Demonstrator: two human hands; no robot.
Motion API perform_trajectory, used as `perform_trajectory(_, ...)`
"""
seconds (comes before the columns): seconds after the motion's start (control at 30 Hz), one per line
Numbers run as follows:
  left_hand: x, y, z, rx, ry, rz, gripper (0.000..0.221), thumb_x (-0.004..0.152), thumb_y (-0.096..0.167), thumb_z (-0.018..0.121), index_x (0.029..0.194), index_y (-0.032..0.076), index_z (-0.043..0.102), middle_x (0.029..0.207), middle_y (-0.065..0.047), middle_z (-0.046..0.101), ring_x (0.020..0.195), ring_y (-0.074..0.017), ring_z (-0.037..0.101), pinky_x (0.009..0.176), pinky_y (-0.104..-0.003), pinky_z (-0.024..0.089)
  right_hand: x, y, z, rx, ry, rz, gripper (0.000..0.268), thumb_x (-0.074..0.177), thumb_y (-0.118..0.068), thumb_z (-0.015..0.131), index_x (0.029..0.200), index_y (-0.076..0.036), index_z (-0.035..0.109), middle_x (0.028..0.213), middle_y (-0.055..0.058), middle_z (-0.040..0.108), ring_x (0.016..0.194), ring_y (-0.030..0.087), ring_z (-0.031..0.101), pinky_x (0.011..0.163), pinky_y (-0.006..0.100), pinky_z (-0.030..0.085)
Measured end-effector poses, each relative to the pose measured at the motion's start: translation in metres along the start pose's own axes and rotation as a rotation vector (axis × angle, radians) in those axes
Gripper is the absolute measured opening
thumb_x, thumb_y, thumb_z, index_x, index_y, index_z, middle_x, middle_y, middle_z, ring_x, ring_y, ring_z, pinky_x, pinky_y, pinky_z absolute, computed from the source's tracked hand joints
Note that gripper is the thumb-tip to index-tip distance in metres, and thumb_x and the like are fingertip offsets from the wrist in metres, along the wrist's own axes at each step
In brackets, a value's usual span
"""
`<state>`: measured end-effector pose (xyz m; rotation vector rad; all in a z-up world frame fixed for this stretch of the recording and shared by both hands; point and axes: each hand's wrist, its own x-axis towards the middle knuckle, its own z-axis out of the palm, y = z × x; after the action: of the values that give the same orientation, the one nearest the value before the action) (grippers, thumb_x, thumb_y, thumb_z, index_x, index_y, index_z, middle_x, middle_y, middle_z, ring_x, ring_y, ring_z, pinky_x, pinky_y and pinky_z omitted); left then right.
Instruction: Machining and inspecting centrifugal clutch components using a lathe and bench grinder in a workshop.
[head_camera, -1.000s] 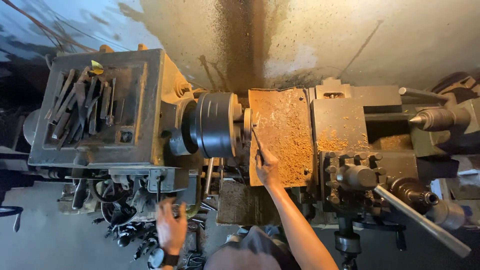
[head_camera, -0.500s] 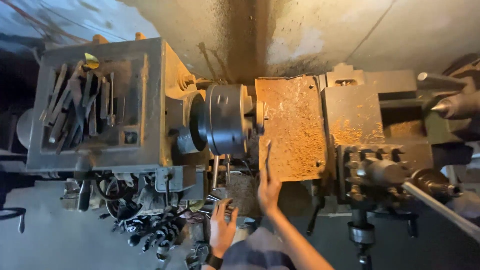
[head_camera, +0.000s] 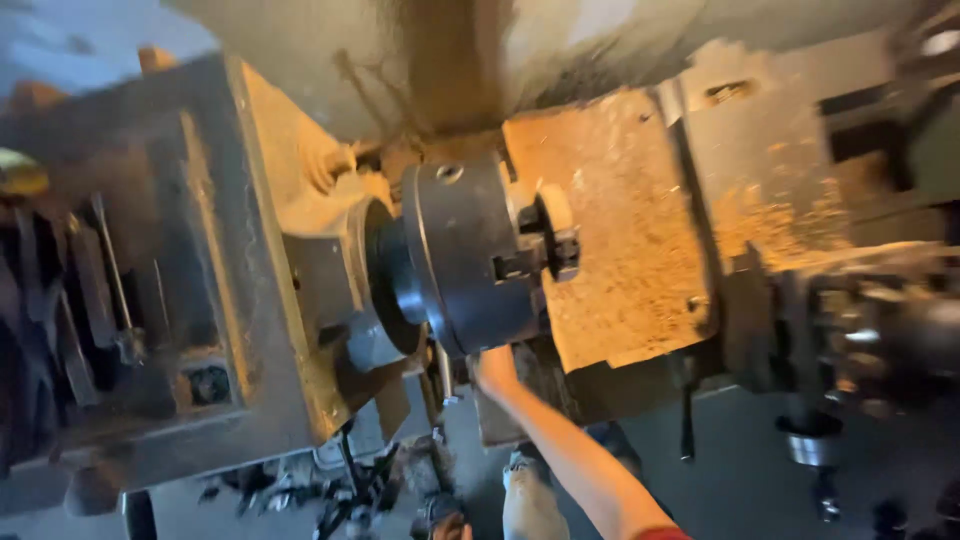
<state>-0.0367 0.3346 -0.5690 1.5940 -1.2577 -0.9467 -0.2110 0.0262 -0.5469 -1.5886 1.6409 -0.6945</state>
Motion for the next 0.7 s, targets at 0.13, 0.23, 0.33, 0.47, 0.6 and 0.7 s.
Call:
perform_trajectory(0.13,0.047,0.026,0.019,-0.038,-0.154,-0.179,0.036,0.083,0.010,0.073,0.118,0.008,0.067,0.107,-0.011,0.074,0.096,-0.0261,0.075,0.083,-0.037,0.060,-0.064,-0.034,-0.072,0.015,0.025,-0.033,0.047,0.080,-0.009,0.075,0.122,0.004,0.060,0.116,0.031,0.063,0.110,0.048,0.060,0.096,0.053,0.049)
perform_trajectory(0.23,0.107,0.111,0.040,-0.043,-0.229,-0.255,0.037,0.083,0.011,0.074,0.119,0.007,0.068,0.106,-0.010,0.075,0.097,-0.0255,0.077,0.083,-0.038,0.061,-0.077,-0.094,-0.188,0.369,-0.218,0.276,0.018,0.085,-0.019,0.076,0.092,-0.003,0.075,0.078,0.012,0.074,0.075,0.020,0.072,0.071,0.039,0.057)
perform_trajectory(0.33,0.178,0.334,0.071,0.184,-0.045,-0.056,0.029,0.081,0.018,0.079,0.108,0.010,0.073,0.098,-0.012,0.079,0.090,-0.0237,0.077,0.080,-0.035,0.060,-0.024,-0.119,-0.278,0.495,0.126,0.132,0.023,0.092,-0.020,0.073,0.080,0.000,0.074,0.072,0.008,0.071,0.069,0.013,0.064,0.064,0.032,0.052)
perform_trajectory(0.47,0.229,0.427,0.118,-0.113,-0.096,-0.075,0.027,0.093,0.019,0.072,0.116,0.005,0.071,0.105,-0.009,0.076,0.096,-0.0194,0.071,0.088,-0.034,0.057,0.086,-0.131,-0.336,0.807,0.235,0.148,0.029,0.098,-0.027,0.065,0.110,-0.002,0.073,0.087,0.002,0.073,0.072,0.010,0.066,0.061,0.028,0.054)
perform_trajectory(0.6,0.250,0.423,0.168,-0.588,0.003,-0.250,0.036,0.099,0.027,0.064,0.126,0.003,0.066,0.115,-0.006,0.071,0.105,-0.0174,0.069,0.091,-0.033,0.056,0.124,-0.195,-0.384,0.572,-0.086,0.376,0.033,0.097,-0.035,0.066,0.116,-0.009,0.072,0.080,0.004,0.074,0.064,0.012,0.067,0.055,0.029,0.054)
perform_trajectory(0.7,0.282,0.452,0.198,-0.878,0.088,-0.440,0.043,0.096,0.036,0.064,0.127,0.006,0.064,0.119,-0.004,0.071,0.109,-0.0176,0.068,0.090,-0.036,0.056,0.148,-0.140,-0.343,0.612,-0.131,0.184,0.035,0.099,-0.027,0.073,0.101,0.008,0.076,0.077,0.012,0.069,0.060,0.016,0.062,0.052,0.031,0.051)
